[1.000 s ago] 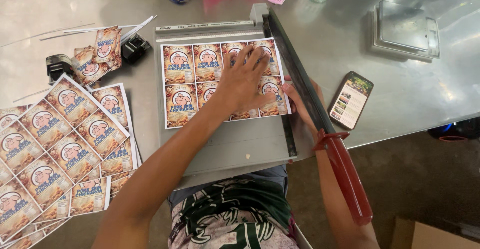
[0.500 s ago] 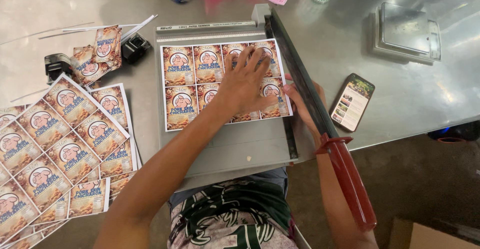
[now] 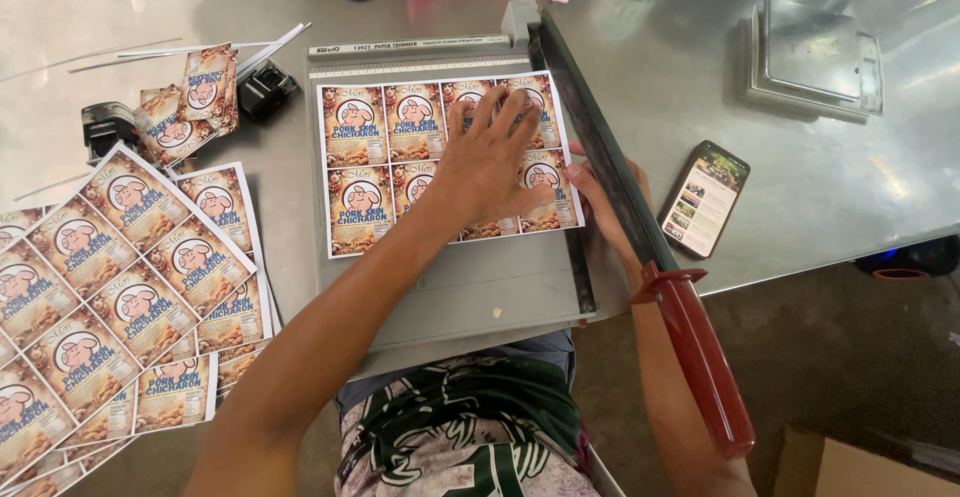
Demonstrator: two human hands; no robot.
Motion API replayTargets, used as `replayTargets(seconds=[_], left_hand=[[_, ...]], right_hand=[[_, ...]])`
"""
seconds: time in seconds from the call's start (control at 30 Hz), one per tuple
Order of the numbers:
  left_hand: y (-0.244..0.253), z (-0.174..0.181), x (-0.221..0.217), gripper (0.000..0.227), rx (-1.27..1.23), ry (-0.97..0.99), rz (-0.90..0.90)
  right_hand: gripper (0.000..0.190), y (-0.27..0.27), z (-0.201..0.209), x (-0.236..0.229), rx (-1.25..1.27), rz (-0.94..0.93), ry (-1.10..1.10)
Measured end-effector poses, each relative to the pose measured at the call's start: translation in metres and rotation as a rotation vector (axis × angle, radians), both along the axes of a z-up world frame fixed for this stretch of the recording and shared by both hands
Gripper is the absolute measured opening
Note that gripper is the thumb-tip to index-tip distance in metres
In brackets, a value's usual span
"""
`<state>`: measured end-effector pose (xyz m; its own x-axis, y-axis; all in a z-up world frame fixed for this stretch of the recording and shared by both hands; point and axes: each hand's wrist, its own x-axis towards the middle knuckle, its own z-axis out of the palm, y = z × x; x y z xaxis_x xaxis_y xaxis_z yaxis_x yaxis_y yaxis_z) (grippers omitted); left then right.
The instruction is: The person uses a paper trimmer to cut sheets of printed labels into individual pieces. They align the sheet on the trimmer, press down the lever to cut, and then separate the cut pieces. The process is repeated with multiple sheets of labels.
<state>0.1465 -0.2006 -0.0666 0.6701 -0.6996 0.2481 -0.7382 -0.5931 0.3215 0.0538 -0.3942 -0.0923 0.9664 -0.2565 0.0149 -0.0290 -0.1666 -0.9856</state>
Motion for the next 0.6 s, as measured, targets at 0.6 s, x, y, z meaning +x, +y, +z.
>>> replayTargets(seconds=[0.6], left_hand=[[-0.003,0.001,0.007,0.101,0.093,0.059,-0.017]], right_hand=[[0.054,0.005,0.125,-0.103,-0.067,-0.207,0.26]])
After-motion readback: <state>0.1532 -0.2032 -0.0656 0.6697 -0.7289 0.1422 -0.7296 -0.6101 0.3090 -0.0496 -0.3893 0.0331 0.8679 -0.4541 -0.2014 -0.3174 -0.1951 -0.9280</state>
